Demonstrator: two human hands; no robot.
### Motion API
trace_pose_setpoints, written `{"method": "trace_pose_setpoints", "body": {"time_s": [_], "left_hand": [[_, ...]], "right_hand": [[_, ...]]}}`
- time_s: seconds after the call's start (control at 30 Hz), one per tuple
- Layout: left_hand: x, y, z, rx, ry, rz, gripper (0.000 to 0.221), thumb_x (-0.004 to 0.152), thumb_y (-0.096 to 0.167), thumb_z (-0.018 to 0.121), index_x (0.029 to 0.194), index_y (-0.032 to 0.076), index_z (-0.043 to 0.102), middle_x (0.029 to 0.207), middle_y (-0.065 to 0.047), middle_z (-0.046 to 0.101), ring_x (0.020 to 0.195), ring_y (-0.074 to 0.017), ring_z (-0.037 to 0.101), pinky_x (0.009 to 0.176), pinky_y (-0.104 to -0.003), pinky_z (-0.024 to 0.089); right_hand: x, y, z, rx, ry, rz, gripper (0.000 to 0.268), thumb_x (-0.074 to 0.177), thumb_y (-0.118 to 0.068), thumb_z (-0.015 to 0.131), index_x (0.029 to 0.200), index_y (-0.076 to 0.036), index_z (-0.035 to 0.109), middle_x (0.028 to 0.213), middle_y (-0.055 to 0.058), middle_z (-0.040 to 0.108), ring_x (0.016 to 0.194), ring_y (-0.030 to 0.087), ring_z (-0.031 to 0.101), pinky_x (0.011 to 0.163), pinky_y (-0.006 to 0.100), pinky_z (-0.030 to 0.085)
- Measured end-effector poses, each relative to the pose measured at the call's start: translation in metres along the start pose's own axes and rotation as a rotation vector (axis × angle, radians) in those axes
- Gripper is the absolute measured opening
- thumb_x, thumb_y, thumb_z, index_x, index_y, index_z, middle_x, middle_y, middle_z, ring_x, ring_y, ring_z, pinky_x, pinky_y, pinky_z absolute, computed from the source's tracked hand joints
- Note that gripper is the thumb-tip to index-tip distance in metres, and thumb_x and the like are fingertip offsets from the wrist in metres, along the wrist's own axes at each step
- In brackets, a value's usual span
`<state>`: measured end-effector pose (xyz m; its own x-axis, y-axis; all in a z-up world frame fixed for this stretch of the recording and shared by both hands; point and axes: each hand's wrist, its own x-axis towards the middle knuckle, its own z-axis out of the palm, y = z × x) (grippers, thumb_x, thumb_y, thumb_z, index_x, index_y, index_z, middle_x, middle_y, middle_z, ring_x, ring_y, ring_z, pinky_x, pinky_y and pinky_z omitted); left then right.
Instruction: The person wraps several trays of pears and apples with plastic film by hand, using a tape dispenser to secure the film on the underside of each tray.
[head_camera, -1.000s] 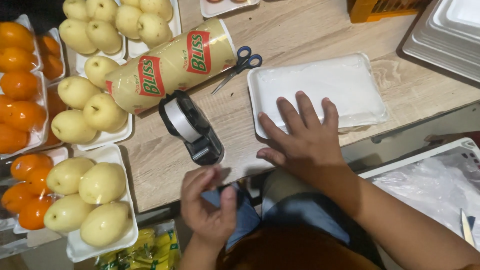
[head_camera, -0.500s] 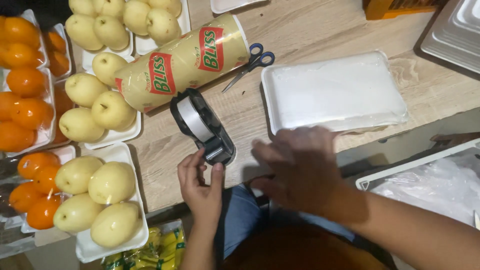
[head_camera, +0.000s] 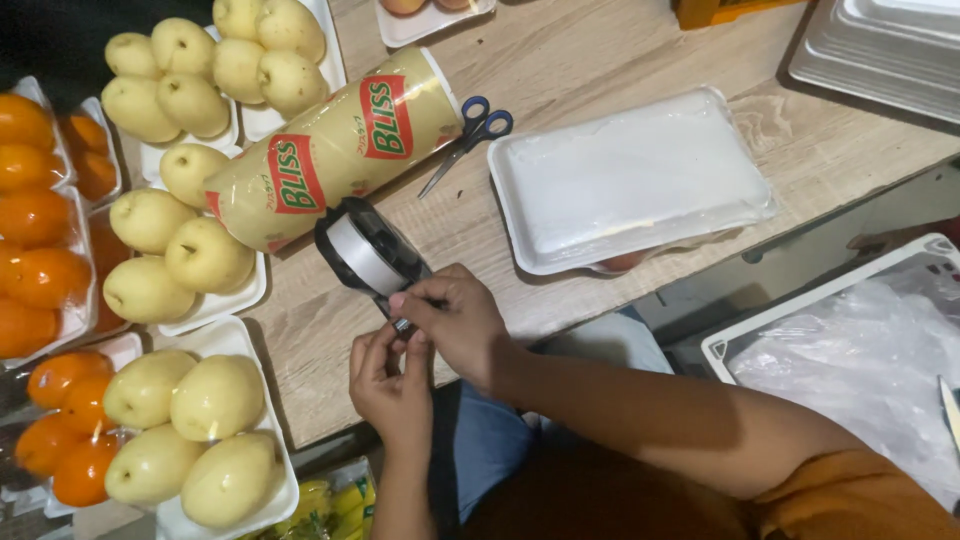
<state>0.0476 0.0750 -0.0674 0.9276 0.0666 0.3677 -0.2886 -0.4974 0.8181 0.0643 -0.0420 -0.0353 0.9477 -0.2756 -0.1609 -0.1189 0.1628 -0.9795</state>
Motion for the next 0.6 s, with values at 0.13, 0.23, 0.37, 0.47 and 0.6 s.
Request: {"method": "trace_pose_setpoints", "body": {"time_s": [0.13, 0.23, 0.37, 0.47, 0.6], "left_hand": [[0.001, -0.001, -0.003, 0.019, -0.033, 0.057, 0.022, 0.092, 0.020, 0.075, 0.109, 0.006, 0.075, 0.076, -0.002, 0.051, 0.075, -0.0144, 0.054, 0.072, -0.028, 0.045], [0.007, 0.000, -0.007, -0.018, -0.083, 0.048, 0.020, 0.090, 0.016, 0.077, 0.107, 0.005, 0.076, 0.072, -0.001, 0.050, 0.073, -0.0138, 0.049, 0.072, -0.027, 0.043], [0.012, -0.006, -0.012, -0.073, -0.105, 0.100, 0.025, 0.085, 0.012, 0.084, 0.108, 0.005, 0.079, 0.063, -0.007, 0.049, 0.063, -0.0177, 0.048, 0.064, -0.032, 0.047], [0.011, -0.014, -0.009, -0.084, -0.115, 0.075, 0.025, 0.085, 0.010, 0.081, 0.110, 0.006, 0.079, 0.063, -0.009, 0.053, 0.065, -0.0212, 0.053, 0.070, -0.034, 0.048], [0.008, -0.007, -0.005, -0.073, -0.074, 0.028, 0.027, 0.086, 0.012, 0.080, 0.111, 0.002, 0.077, 0.072, -0.009, 0.058, 0.074, -0.0211, 0.056, 0.075, -0.034, 0.049]], "right_hand": [[-0.008, 0.014, 0.005, 0.128, 0.093, -0.055, 0.008, 0.089, -0.020, 0.077, 0.089, -0.014, 0.081, 0.093, 0.002, 0.057, 0.097, 0.009, 0.058, 0.092, 0.019, 0.043], [-0.007, 0.018, 0.004, 0.134, 0.093, -0.135, 0.006, 0.090, -0.017, 0.076, 0.089, -0.013, 0.081, 0.094, 0.001, 0.052, 0.099, 0.010, 0.054, 0.095, 0.020, 0.040], [-0.015, -0.002, -0.002, 0.205, 0.045, -0.117, 0.016, 0.093, -0.020, 0.074, 0.091, -0.004, 0.078, 0.105, 0.010, 0.049, 0.102, 0.018, 0.051, 0.096, 0.031, 0.043], [-0.035, -0.037, -0.014, 0.132, 0.004, -0.291, 0.017, 0.094, -0.021, 0.075, 0.084, -0.008, 0.076, 0.107, 0.008, 0.047, 0.103, 0.018, 0.052, 0.098, 0.033, 0.044], [-0.085, -0.044, -0.040, 0.013, -0.124, -0.415, 0.015, 0.093, -0.023, 0.074, 0.084, -0.010, 0.074, 0.103, 0.006, 0.050, 0.093, 0.017, 0.055, 0.087, 0.032, 0.044]]}}
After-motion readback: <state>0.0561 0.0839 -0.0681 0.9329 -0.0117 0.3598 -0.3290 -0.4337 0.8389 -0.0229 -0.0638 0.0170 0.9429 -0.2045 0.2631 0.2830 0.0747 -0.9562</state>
